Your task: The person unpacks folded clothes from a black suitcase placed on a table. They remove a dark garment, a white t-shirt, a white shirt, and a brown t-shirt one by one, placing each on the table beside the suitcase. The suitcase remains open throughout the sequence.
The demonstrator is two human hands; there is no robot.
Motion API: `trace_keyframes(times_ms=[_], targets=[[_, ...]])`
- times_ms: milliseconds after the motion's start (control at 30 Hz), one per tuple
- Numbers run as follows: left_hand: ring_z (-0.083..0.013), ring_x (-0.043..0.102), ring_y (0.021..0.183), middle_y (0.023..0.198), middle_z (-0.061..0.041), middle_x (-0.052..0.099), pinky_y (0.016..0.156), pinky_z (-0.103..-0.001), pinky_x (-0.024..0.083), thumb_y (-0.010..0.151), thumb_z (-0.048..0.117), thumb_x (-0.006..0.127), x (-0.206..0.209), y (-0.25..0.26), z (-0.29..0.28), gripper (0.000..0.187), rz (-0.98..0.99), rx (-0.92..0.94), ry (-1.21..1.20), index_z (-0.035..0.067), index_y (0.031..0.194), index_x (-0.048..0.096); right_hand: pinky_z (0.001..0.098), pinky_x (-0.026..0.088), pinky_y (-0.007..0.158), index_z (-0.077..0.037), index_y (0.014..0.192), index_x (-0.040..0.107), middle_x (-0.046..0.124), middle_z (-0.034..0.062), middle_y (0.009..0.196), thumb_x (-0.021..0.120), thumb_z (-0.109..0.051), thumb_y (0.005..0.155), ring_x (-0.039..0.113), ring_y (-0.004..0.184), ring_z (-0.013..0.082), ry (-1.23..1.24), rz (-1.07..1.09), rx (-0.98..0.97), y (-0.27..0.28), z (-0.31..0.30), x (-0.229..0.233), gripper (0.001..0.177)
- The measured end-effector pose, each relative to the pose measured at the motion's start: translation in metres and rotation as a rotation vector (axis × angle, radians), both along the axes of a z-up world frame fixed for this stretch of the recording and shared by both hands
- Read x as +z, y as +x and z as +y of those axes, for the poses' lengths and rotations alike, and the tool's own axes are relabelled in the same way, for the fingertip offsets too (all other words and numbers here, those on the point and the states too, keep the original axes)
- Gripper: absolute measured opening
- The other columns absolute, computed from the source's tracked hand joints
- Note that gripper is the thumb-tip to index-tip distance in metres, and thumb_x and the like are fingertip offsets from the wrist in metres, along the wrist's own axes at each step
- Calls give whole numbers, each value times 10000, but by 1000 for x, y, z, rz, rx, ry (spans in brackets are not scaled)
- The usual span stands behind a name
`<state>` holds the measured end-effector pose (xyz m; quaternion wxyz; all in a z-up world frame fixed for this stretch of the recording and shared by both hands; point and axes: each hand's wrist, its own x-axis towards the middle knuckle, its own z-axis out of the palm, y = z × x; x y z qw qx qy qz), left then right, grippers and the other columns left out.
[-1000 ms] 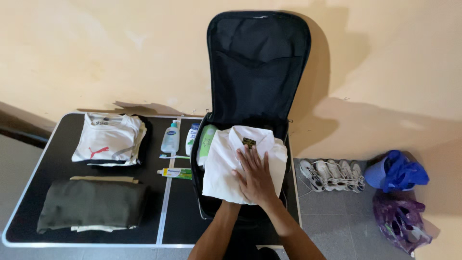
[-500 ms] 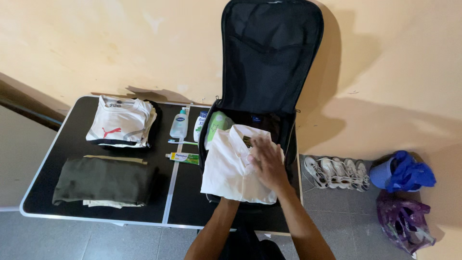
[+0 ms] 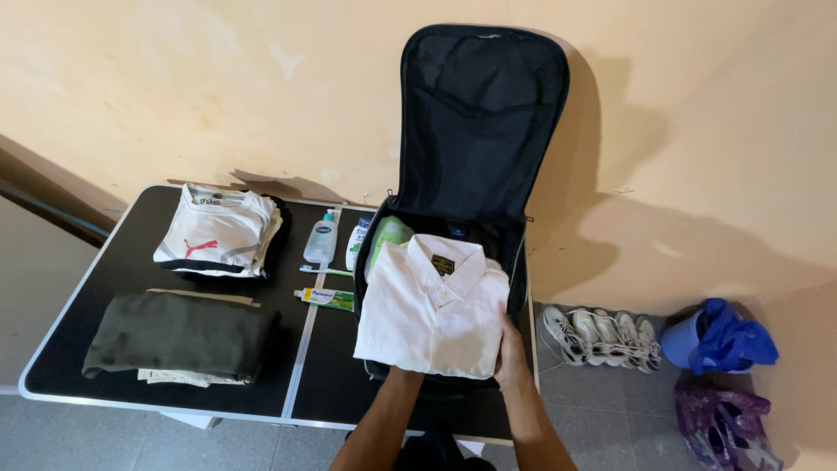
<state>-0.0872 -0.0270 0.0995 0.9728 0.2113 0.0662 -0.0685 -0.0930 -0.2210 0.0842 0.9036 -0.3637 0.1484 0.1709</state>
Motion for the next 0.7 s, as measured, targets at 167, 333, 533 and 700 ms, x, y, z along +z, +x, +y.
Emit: trace_keyframes(times_ms=[167,333,533,700], targets=[[-332,619,1225,1394,-206,586,1004,-456,526,895,599,563,6,2,13,845,-22,6,-84,20,1494,418,416,519,982,-115,1517,438,630,124,1326,706,-457,842,623,1198,253,-364,-55,-20,4,1,24,804],[-334,628,1216,1388,-207,591,992,-456,538,891,621,563,20,0,44,861,-62,-29,-195,22,1493,420,434,517,981,-92,1537,427,607,149,1334,724,-470,831,607,1202,282,-373,-51,-10,3,-5,30,854],[-324,662,1165,1340,-236,636,977,-416,559,973,443,583,34,-8,77,745,77,-191,262,-53,1513,449,377,480,1064,-115,1584,342,537,72,1470,720,-476,855,571,1302,210,-608,4,13,17,-36,-7,897],[-275,678,1134,1302,-197,656,970,-382,563,997,289,531,34,-3,84,609,80,-211,530,25,1528,396,341,494,1024,-62,1543,480,663,139,1356,697,-480,873,645,1208,226,-647,-123,38,25,-47,-23,819]])
